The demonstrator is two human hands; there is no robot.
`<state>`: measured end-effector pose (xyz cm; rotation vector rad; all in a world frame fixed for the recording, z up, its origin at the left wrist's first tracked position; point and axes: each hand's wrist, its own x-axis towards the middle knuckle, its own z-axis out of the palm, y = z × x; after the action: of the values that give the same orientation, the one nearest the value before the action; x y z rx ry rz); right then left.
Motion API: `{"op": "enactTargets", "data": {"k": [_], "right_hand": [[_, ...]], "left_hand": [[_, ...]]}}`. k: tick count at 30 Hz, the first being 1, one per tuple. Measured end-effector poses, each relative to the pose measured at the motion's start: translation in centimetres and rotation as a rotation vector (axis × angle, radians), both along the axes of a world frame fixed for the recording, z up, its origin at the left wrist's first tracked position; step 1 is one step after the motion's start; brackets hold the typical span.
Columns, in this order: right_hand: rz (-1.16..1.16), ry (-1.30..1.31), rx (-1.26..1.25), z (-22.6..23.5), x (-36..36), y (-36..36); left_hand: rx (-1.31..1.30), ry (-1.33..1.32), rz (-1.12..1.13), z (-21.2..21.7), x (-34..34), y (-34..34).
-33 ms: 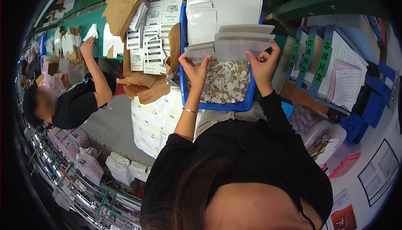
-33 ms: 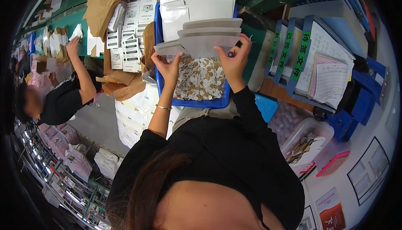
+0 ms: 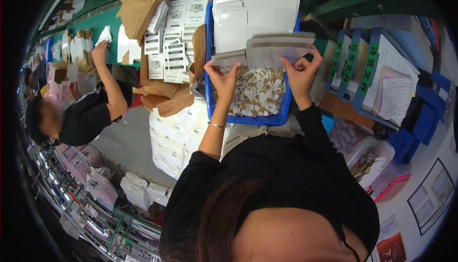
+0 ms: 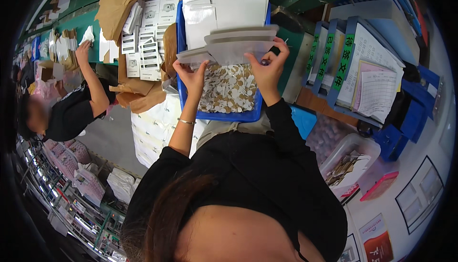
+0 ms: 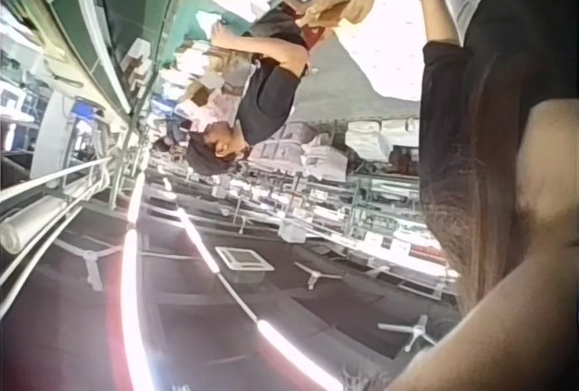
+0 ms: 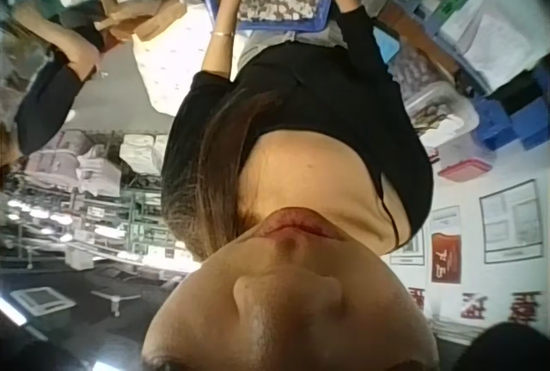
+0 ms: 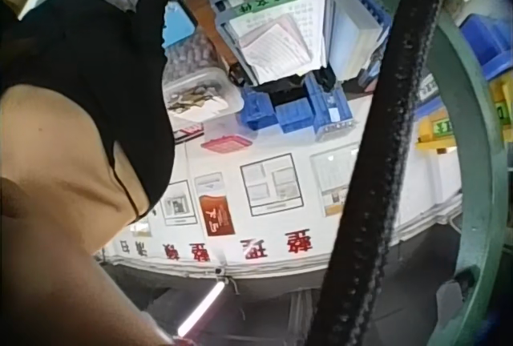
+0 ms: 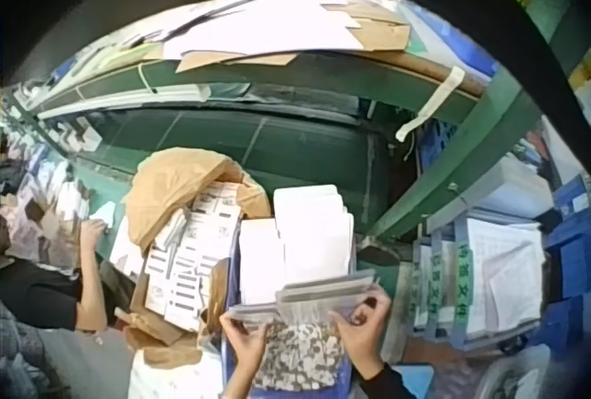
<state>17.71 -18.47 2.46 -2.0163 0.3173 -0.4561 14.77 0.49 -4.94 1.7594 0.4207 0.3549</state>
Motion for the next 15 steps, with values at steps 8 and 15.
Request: {"op": "enactTargets", "data": {"k": [8, 15], "right_hand": [[0.324, 0.254, 0.183, 0.4, -3.0, -3.1], [0.525, 0.091, 0.032, -0.8, -7.5, -4.2]], "left_hand": [[-0.031, -0.228, -0.092, 0.5, -1.9, 0.6], [-0.070, -0.275, -0.321, 2.8, -3.1, 2.6]]}}
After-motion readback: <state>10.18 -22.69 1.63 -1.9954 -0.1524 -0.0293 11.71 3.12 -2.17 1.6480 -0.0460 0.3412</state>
